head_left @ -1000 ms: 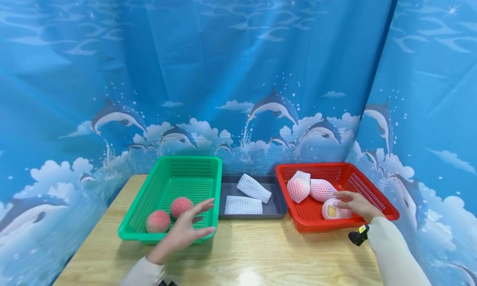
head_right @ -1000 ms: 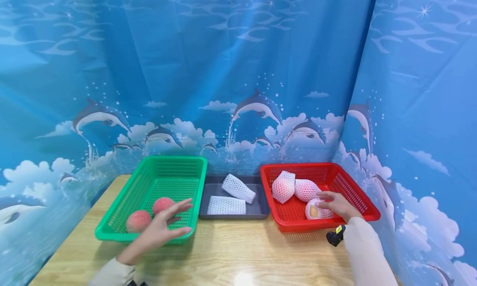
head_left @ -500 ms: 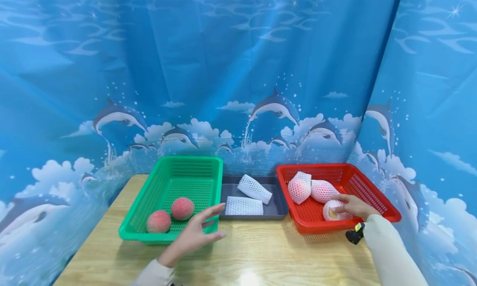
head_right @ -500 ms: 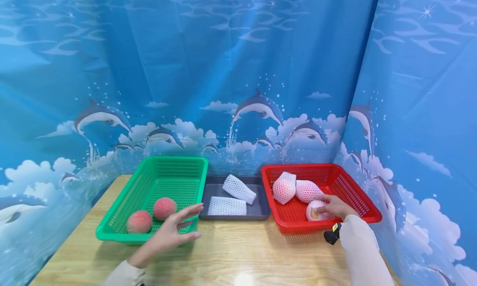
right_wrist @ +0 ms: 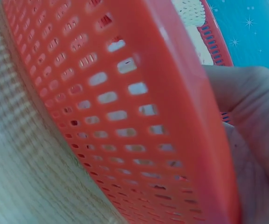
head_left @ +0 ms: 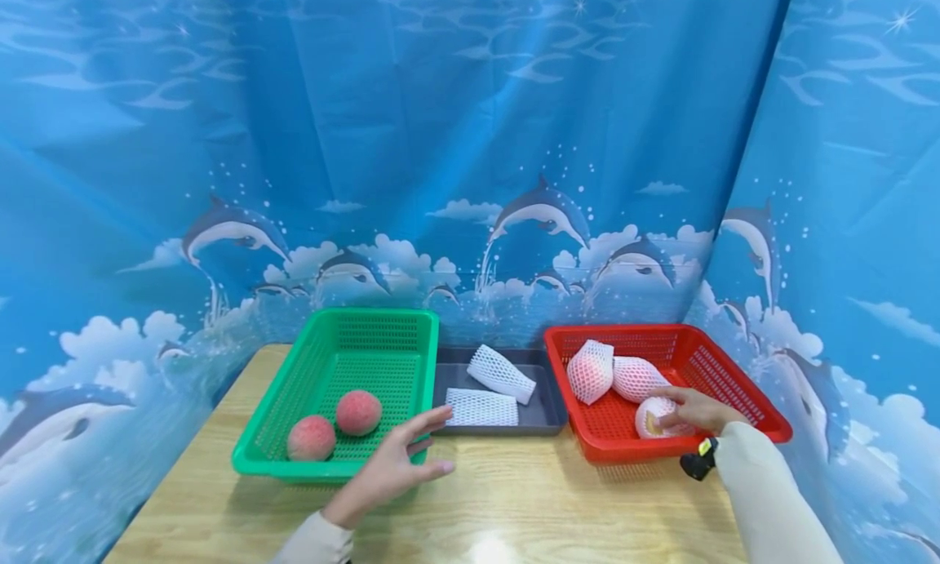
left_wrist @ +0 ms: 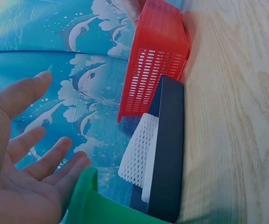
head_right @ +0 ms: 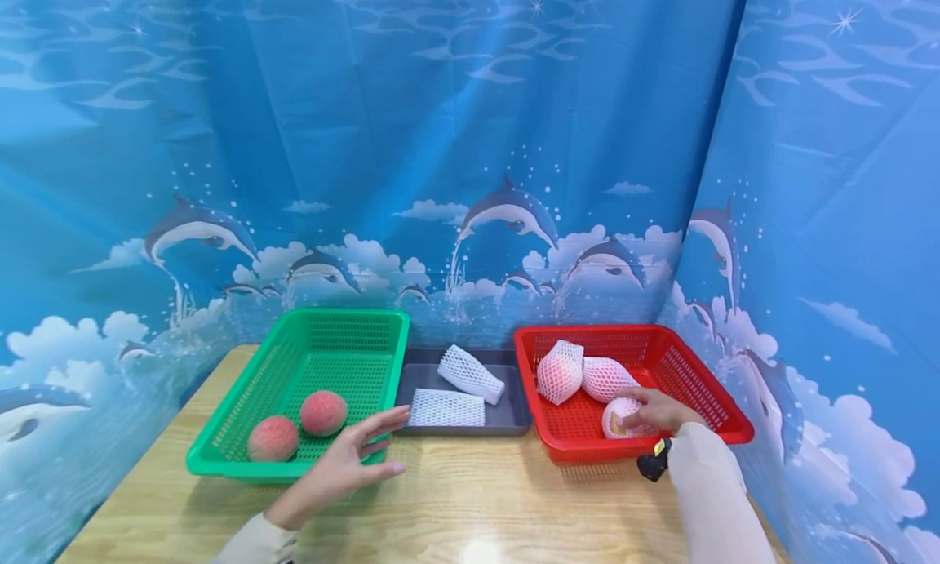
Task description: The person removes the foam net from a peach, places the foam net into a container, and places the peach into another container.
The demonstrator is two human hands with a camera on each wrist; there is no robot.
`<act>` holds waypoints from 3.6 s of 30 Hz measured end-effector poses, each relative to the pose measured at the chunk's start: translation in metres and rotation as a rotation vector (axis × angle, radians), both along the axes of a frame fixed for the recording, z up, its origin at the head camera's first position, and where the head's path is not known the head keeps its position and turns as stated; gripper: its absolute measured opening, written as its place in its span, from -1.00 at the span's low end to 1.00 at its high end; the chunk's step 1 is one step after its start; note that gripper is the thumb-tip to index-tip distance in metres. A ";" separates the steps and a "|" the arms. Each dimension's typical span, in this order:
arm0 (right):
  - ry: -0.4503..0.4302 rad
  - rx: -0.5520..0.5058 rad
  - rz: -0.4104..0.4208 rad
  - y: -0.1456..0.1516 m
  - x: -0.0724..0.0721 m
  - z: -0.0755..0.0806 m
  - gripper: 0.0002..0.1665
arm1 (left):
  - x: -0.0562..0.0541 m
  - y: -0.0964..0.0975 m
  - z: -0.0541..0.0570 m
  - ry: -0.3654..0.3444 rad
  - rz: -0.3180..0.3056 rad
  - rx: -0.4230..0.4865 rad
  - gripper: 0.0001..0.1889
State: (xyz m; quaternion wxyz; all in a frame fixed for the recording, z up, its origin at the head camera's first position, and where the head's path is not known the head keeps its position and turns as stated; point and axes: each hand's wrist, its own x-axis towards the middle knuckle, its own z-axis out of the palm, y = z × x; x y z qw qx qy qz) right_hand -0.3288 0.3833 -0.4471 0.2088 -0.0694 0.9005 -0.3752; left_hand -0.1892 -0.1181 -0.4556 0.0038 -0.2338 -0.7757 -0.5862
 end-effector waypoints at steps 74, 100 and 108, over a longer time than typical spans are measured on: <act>0.270 -0.167 0.066 -0.061 0.024 0.056 -0.22 | -0.012 0.009 0.011 -0.005 -0.035 0.031 -0.28; 0.344 -0.260 0.134 -0.137 0.050 0.060 -0.27 | -0.013 0.042 0.016 0.064 -0.054 0.056 -0.30; 0.301 -0.334 0.152 -0.157 0.057 0.051 -0.25 | -0.011 0.050 0.013 0.067 -0.047 0.053 -0.29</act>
